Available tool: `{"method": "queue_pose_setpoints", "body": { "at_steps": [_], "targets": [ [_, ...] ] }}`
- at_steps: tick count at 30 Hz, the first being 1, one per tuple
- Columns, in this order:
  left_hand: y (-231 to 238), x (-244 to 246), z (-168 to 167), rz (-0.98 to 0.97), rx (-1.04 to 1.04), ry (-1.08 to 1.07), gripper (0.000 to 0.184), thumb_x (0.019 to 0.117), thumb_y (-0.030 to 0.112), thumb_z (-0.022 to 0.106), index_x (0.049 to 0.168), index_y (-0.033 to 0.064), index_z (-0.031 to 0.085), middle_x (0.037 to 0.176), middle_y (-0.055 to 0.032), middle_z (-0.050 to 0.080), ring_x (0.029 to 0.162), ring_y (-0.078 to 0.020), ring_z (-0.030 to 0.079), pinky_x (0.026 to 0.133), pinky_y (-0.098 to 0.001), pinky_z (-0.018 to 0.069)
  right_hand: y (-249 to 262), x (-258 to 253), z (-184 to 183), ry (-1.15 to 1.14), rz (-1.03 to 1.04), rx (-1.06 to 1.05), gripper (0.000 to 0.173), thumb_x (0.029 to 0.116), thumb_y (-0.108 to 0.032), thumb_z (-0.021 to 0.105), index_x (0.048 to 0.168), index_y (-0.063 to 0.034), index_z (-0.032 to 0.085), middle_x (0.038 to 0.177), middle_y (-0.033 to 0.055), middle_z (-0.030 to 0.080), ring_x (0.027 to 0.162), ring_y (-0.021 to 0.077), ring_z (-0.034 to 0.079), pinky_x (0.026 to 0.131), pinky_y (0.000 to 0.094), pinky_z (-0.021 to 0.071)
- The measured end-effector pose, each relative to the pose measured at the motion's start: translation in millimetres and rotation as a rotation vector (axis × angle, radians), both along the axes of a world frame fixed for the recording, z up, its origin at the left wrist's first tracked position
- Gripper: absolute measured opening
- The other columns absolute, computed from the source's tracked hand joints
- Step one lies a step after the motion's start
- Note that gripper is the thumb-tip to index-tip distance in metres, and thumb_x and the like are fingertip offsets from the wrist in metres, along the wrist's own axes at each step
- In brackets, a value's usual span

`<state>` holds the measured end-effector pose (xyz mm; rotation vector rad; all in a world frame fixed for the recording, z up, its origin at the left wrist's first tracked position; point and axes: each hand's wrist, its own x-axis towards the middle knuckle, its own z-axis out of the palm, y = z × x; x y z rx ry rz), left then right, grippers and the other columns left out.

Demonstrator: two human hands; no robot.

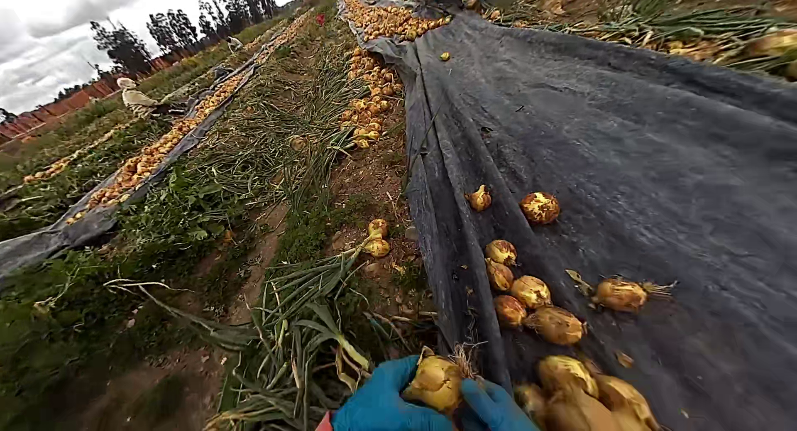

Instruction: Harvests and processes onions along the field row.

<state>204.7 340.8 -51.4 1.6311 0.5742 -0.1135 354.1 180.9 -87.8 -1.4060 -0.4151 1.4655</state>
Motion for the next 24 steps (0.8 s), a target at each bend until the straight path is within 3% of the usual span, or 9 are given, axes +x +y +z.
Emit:
{"method": "queue_pose_setpoints", "body": {
  "at_steps": [3, 6, 9, 12, 15, 17, 19, 21, 24],
  "targets": [
    [-14.4, 0.7, 9.3, -0.057, 0.036, 0.012, 0.059, 0.0812, 0.040, 0.083, 0.119, -0.0031, 0.068, 0.103, -0.0062, 0.074, 0.096, -0.0071, 0.070, 0.090, -0.0305, 0.0574, -6.4, -5.8, 4.1, 0.016, 0.000, 0.077, 0.047, 0.0984, -0.057, 0.044, 0.088, -0.0136, 0.058, 0.058, -0.0110, 0.049, 0.048, 0.0024, 0.045, 0.048, 0.0224, 0.0435],
    [-10.9, 2.2, 11.7, -0.115, 0.052, 0.075, 0.051, 0.0853, 0.042, 0.077, 0.112, -0.0015, 0.070, 0.096, -0.0051, 0.073, 0.088, -0.0077, 0.069, 0.083, -0.0320, 0.0579, -9.1, -4.4, 3.3, -0.146, -0.012, 0.073, 0.053, 0.1005, -0.059, 0.039, 0.085, -0.0124, 0.060, 0.059, -0.0094, 0.049, 0.049, 0.0037, 0.045, 0.049, 0.0258, 0.0431],
    [-2.7, 23.6, 31.5, -0.185, 0.434, 0.442, 0.064, 0.0802, 0.057, 0.081, 0.116, 0.0041, 0.072, 0.104, -0.0152, 0.074, 0.102, -0.0294, 0.070, 0.092, -0.0543, 0.0547, -8.2, -5.3, -16.6, -0.255, -0.077, 0.085, 0.053, 0.1045, -0.051, 0.038, 0.081, -0.0105, 0.064, 0.055, -0.0070, 0.045, 0.047, 0.0064, 0.042, 0.049, 0.0300, 0.0408],
    [18.6, 43.8, 26.3, -0.081, 0.692, 0.720, 0.070, 0.0847, 0.067, 0.072, 0.122, 0.0068, 0.070, 0.115, -0.0190, 0.072, 0.115, -0.0376, 0.067, 0.099, -0.0611, 0.0495, -12.6, -8.8, -25.5, -0.173, -0.200, 0.114, 0.048, 0.1057, -0.046, 0.034, 0.068, -0.0213, 0.048, 0.049, -0.0107, 0.038, 0.041, 0.0037, 0.036, 0.042, 0.0249, 0.0352],
    [32.9, 37.3, 13.9, 0.123, 0.659, 0.534, 0.050, 0.0946, 0.052, 0.069, 0.111, 0.0049, 0.073, 0.103, -0.0164, 0.073, 0.101, -0.0327, 0.069, 0.093, -0.0566, 0.0516, -19.2, 2.5, -28.0, -0.218, -0.183, -0.045, 0.052, 0.1076, -0.048, 0.036, 0.070, -0.0154, 0.051, 0.050, -0.0066, 0.040, 0.041, 0.0076, 0.039, 0.041, 0.0277, 0.0378],
    [2.8, 37.9, 18.8, -0.010, 0.607, 0.289, 0.035, 0.1010, 0.030, 0.064, 0.120, 0.0011, 0.070, 0.105, -0.0181, 0.073, 0.103, -0.0318, 0.070, 0.096, -0.0532, 0.0520, -17.8, 4.8, -37.0, -0.197, -0.044, -0.162, 0.054, 0.1039, -0.056, 0.041, 0.084, -0.0087, 0.058, 0.059, -0.0040, 0.044, 0.048, 0.0100, 0.043, 0.048, 0.0309, 0.0410],
    [-30.5, 46.1, 20.4, -0.184, 0.631, 0.164, 0.028, 0.1024, 0.018, 0.058, 0.119, -0.0026, 0.069, 0.107, -0.0206, 0.073, 0.108, -0.0338, 0.068, 0.104, -0.0535, 0.0462, -14.1, 4.9, -33.4, -0.100, -0.058, -0.110, 0.052, 0.1040, -0.057, 0.038, 0.084, -0.0120, 0.055, 0.057, -0.0066, 0.045, 0.045, 0.0066, 0.044, 0.045, 0.0244, 0.0416],
    [-59.2, 50.7, 15.9, -0.290, 0.753, 0.170, 0.028, 0.1029, 0.016, 0.056, 0.117, -0.0040, 0.069, 0.110, -0.0228, 0.072, 0.111, -0.0382, 0.068, 0.108, -0.0575, 0.0423, -14.5, 3.8, -25.1, 0.028, -0.188, -0.044, 0.054, 0.1087, -0.053, 0.026, 0.079, -0.0149, 0.051, 0.053, -0.0064, 0.045, 0.041, 0.0064, 0.042, 0.040, 0.0224, 0.0401],
    [-60.4, 55.2, 4.0, -0.328, 0.916, 0.276, 0.032, 0.1066, 0.022, 0.052, 0.110, -0.0046, 0.069, 0.103, -0.0242, 0.072, 0.102, -0.0404, 0.071, 0.099, -0.0584, 0.0486, -18.2, 5.4, -24.3, 0.065, -0.255, -0.017, 0.059, 0.1089, -0.053, 0.014, 0.073, -0.0181, 0.047, 0.049, -0.0066, 0.041, 0.037, 0.0068, 0.039, 0.036, 0.0234, 0.0372]
  ]
}}
